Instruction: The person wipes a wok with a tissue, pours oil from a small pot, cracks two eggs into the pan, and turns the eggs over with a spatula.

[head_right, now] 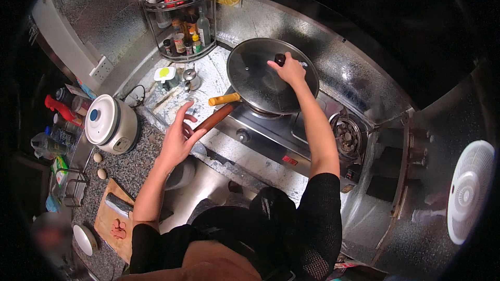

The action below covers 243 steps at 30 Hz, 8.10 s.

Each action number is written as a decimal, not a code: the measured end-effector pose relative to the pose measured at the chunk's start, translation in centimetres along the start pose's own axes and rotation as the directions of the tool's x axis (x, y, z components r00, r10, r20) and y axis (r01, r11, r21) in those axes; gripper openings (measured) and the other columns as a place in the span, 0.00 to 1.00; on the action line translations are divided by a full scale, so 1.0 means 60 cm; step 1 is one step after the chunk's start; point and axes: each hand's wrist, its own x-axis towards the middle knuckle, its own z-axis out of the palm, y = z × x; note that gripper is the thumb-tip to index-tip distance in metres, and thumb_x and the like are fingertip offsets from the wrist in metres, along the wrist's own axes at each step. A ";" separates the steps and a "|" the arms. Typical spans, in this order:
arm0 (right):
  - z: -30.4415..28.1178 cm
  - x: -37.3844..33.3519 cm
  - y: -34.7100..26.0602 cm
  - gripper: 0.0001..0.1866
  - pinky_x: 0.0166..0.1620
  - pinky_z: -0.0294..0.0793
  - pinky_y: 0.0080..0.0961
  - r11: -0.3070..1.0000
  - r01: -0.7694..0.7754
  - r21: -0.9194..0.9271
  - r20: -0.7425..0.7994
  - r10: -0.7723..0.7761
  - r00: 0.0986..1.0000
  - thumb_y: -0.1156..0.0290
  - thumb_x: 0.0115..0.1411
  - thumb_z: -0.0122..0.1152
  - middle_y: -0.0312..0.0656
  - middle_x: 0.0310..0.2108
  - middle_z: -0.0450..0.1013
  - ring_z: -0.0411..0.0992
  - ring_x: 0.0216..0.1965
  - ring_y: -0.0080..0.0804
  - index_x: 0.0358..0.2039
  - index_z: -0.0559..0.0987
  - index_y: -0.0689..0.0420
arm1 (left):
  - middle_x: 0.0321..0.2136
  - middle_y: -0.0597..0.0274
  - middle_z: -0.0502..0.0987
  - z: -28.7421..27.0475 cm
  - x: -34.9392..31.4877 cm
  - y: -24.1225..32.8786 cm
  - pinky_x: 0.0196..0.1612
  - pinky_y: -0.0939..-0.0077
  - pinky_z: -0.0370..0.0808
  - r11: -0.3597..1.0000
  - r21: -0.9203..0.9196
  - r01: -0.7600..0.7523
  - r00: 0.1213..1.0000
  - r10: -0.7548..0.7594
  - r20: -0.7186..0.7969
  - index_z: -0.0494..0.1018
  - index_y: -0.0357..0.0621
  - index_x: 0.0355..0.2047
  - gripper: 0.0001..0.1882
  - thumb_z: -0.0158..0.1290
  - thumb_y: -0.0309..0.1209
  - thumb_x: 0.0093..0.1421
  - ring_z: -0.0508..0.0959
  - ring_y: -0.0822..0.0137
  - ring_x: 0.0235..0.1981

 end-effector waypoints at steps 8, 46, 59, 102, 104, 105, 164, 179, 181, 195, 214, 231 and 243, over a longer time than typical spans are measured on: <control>-0.011 0.012 -0.018 0.21 0.37 0.69 0.41 0.993 0.001 0.122 -0.110 0.012 0.994 0.53 0.43 0.56 0.50 0.29 0.73 0.71 0.35 0.48 0.35 0.73 0.53 | 0.21 0.55 0.73 0.060 0.097 -0.003 0.23 0.76 0.69 0.995 0.028 -0.095 0.994 0.096 -0.056 0.68 0.44 0.41 0.18 0.55 0.33 0.49 0.72 0.68 0.17; -0.052 -0.327 0.515 0.19 0.32 0.67 0.29 0.872 -0.469 0.141 -0.286 0.489 0.824 0.58 0.45 0.61 0.44 0.23 0.72 0.71 0.27 0.36 0.28 0.70 0.60 | 0.13 0.63 0.71 0.199 0.061 0.097 0.18 0.76 0.68 0.850 0.274 -0.450 0.866 0.491 -0.100 0.68 0.44 0.21 0.13 0.60 0.36 0.41 0.72 0.65 0.15; -0.092 -0.342 0.446 0.39 0.37 0.66 0.44 0.817 -0.535 -0.214 -0.241 0.487 0.840 0.43 0.46 0.55 0.59 0.35 0.69 0.67 0.38 0.57 0.50 0.56 0.57 | 0.18 0.66 0.70 0.221 0.003 0.077 0.19 0.80 0.70 0.944 0.002 -0.330 0.942 0.330 -0.056 0.68 0.45 0.39 0.23 0.61 0.34 0.42 0.71 0.73 0.16; 0.456 -0.677 -0.701 0.19 0.38 0.65 0.41 0.065 0.821 0.567 0.191 -0.980 -0.055 0.69 0.54 0.49 0.55 0.34 0.68 0.66 0.37 0.52 0.46 0.62 0.58 | 0.14 0.58 0.71 0.073 -0.847 -0.172 0.20 0.75 0.67 0.534 -0.605 0.591 -0.117 -0.685 -0.719 0.73 0.42 0.24 0.10 0.53 0.36 0.52 0.70 0.67 0.14; 0.479 -0.666 -0.709 0.18 0.41 0.65 0.39 0.140 0.804 0.577 0.258 -0.966 -0.017 0.70 0.51 0.53 0.51 0.38 0.68 0.66 0.39 0.49 0.44 0.66 0.56 | 0.14 0.58 0.71 0.089 -0.843 -0.167 0.21 0.74 0.68 0.480 -0.627 0.614 -0.176 -0.691 -0.702 0.73 0.42 0.25 0.11 0.52 0.37 0.52 0.70 0.66 0.14; 0.495 -0.653 -0.710 0.20 0.40 0.65 0.39 0.086 0.804 0.588 0.245 -0.967 -0.076 0.71 0.50 0.54 0.51 0.37 0.68 0.66 0.38 0.50 0.46 0.65 0.56 | 0.14 0.58 0.72 0.100 -0.842 -0.167 0.22 0.74 0.68 0.462 -0.652 0.601 -0.192 -0.709 -0.679 0.73 0.42 0.25 0.11 0.51 0.38 0.52 0.71 0.65 0.15; 0.265 -0.455 -0.026 0.19 0.35 0.68 0.46 0.999 0.036 0.010 0.246 -0.038 0.969 0.54 0.55 0.44 0.54 0.29 0.71 0.69 0.33 0.54 0.28 0.73 0.57 | 0.31 0.46 0.74 0.215 -1.069 -0.393 0.41 0.67 0.69 0.339 -0.192 0.921 0.347 -0.938 0.010 0.71 0.41 0.38 0.17 0.44 0.39 0.53 0.74 0.55 0.35; 0.326 -0.321 -0.084 0.21 0.47 0.65 0.33 0.845 -0.504 -0.180 0.379 0.532 0.757 0.57 0.52 0.48 0.48 0.44 0.68 0.66 0.47 0.43 0.41 0.72 0.58 | 0.31 0.46 0.74 0.127 -0.881 -0.544 0.40 0.68 0.69 0.519 -0.041 0.854 0.519 -0.843 0.140 0.71 0.41 0.39 0.17 0.45 0.37 0.53 0.74 0.57 0.34; 0.296 -0.323 -0.121 0.19 0.46 0.67 0.32 0.876 -0.308 -0.370 0.435 0.457 0.776 0.60 0.52 0.47 0.47 0.44 0.68 0.67 0.46 0.41 0.41 0.73 0.57 | 0.31 0.46 0.74 0.121 -0.874 -0.552 0.40 0.68 0.69 0.518 -0.038 0.854 0.517 -0.842 0.155 0.71 0.41 0.39 0.17 0.45 0.37 0.53 0.74 0.57 0.34; 0.379 -0.313 -0.120 0.06 0.15 0.63 0.26 0.548 0.278 -0.789 0.418 0.148 0.896 0.69 0.46 0.53 0.28 0.20 0.74 0.73 0.22 0.27 0.22 0.79 0.46 | 0.31 0.47 0.74 0.096 -0.830 -0.555 0.39 0.68 0.69 0.563 -0.024 0.826 0.554 -0.804 0.215 0.70 0.40 0.39 0.17 0.46 0.36 0.53 0.74 0.59 0.33; 0.388 -0.318 -0.089 0.08 0.23 0.70 0.26 0.719 0.300 -0.627 0.428 -0.004 0.904 0.70 0.48 0.51 0.33 0.23 0.75 0.74 0.26 0.29 0.24 0.80 0.50 | 0.41 0.53 0.70 -0.144 -0.138 -0.181 0.43 0.73 0.66 0.975 -0.191 0.111 0.975 -0.070 0.210 0.64 0.39 0.47 0.19 0.45 0.36 0.57 0.71 0.62 0.42; 0.414 -0.308 -0.099 0.06 0.11 0.63 0.27 0.531 0.412 -0.741 0.540 0.107 0.835 0.72 0.42 0.54 0.36 0.10 0.70 0.70 0.11 0.30 0.12 0.76 0.52 | 0.29 0.43 0.73 0.044 0.104 -0.124 0.37 0.60 0.69 0.941 0.325 -0.098 0.879 -0.072 0.472 0.62 0.41 0.36 0.20 0.53 0.29 0.42 0.72 0.46 0.35; 0.441 -0.305 -0.081 0.04 0.10 0.63 0.29 0.587 0.382 -0.714 0.536 0.107 0.837 0.76 0.39 0.57 0.35 0.11 0.71 0.71 0.12 0.31 0.13 0.77 0.51 | 0.28 0.45 0.73 0.032 0.100 -0.106 0.36 0.61 0.69 0.951 0.303 -0.055 0.865 -0.106 0.490 0.63 0.40 0.36 0.19 0.53 0.28 0.41 0.73 0.47 0.33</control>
